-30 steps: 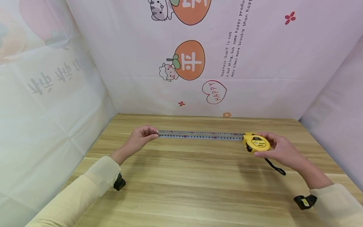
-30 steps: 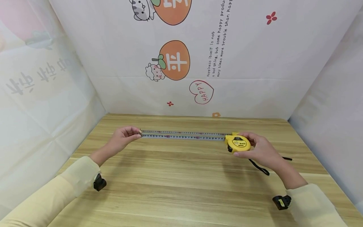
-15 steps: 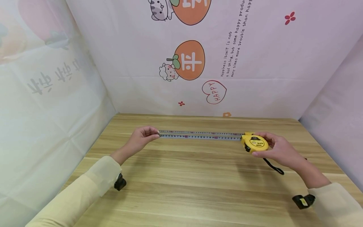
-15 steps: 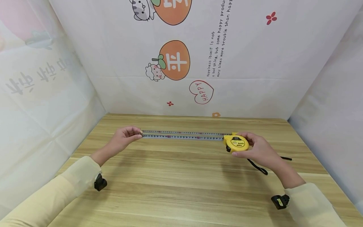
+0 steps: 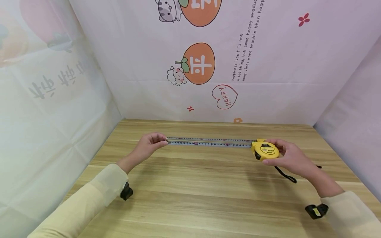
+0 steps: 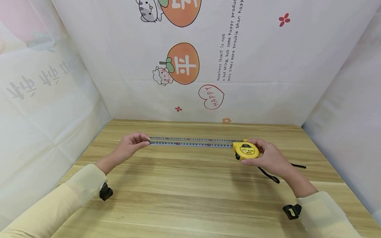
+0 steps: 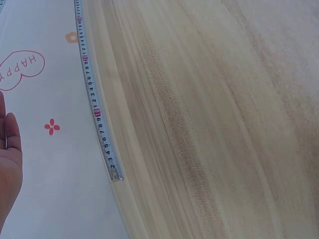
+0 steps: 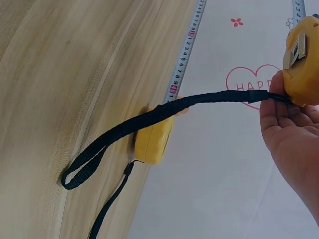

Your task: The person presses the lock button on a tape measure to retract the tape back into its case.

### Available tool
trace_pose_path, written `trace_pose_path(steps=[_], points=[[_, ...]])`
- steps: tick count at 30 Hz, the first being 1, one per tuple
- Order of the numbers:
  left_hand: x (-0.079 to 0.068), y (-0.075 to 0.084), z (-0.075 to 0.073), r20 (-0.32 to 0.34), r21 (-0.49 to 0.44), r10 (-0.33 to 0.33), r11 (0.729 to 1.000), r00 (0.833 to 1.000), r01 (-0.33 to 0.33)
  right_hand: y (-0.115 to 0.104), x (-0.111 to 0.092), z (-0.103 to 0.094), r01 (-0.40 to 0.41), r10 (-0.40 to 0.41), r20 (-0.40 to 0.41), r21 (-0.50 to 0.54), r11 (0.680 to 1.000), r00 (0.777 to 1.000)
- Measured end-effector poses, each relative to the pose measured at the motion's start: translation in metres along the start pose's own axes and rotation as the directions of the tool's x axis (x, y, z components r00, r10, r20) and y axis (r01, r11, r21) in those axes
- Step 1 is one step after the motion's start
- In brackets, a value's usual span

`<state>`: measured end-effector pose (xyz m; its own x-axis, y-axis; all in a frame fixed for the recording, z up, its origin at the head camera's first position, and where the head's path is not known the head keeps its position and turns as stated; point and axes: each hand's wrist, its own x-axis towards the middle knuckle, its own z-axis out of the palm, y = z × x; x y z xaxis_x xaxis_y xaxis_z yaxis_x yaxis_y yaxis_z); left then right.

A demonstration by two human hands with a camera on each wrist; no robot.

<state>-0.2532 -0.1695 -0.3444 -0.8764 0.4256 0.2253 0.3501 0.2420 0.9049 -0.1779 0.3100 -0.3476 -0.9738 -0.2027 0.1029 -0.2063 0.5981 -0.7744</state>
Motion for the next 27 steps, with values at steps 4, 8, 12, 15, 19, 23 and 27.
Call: trace_pose_path(steps=[4,8,12,15,19,23,27], points=[[0.0001,0.0003,0.0005,-0.003,0.009,0.001,1.0,1.0,0.0,0.0003,0.0001,0.0004,-0.007,0.007,-0.001,-0.004,1.0,1.0],[0.0002,-0.0001,0.0006,-0.005,0.01,0.005,1.0,1.0,-0.005,0.0005,0.0005,0.0011,-0.006,0.006,0.0,-0.007,1.0,1.0],[0.0,-0.0003,0.0005,-0.003,0.004,0.006,1.0,1.0,-0.006,0.0,0.0007,0.0025,-0.002,0.002,0.0,-0.005,1.0,1.0],[-0.0001,-0.0007,0.0007,0.001,-0.003,0.005,1.0,1.0,-0.005,-0.0004,0.0009,0.0034,-0.006,0.006,0.004,0.005,1.0,1.0],[0.0,-0.0008,0.0016,0.001,-0.009,0.001,1.0,1.0,-0.001,-0.0005,0.0011,0.0045,-0.012,0.012,0.006,0.003,1.0,1.0],[0.0,-0.0005,0.0026,0.002,-0.008,0.002,1.0,1.0,-0.002,-0.0009,0.0014,0.0057,-0.016,0.016,0.003,-0.006,1.0,1.0],[-0.0001,0.0,0.0039,0.005,-0.003,0.01,1.0,1.0,-0.01,-0.001,0.0017,0.0066,-0.017,0.017,0.003,-0.017,1.0,1.0]])
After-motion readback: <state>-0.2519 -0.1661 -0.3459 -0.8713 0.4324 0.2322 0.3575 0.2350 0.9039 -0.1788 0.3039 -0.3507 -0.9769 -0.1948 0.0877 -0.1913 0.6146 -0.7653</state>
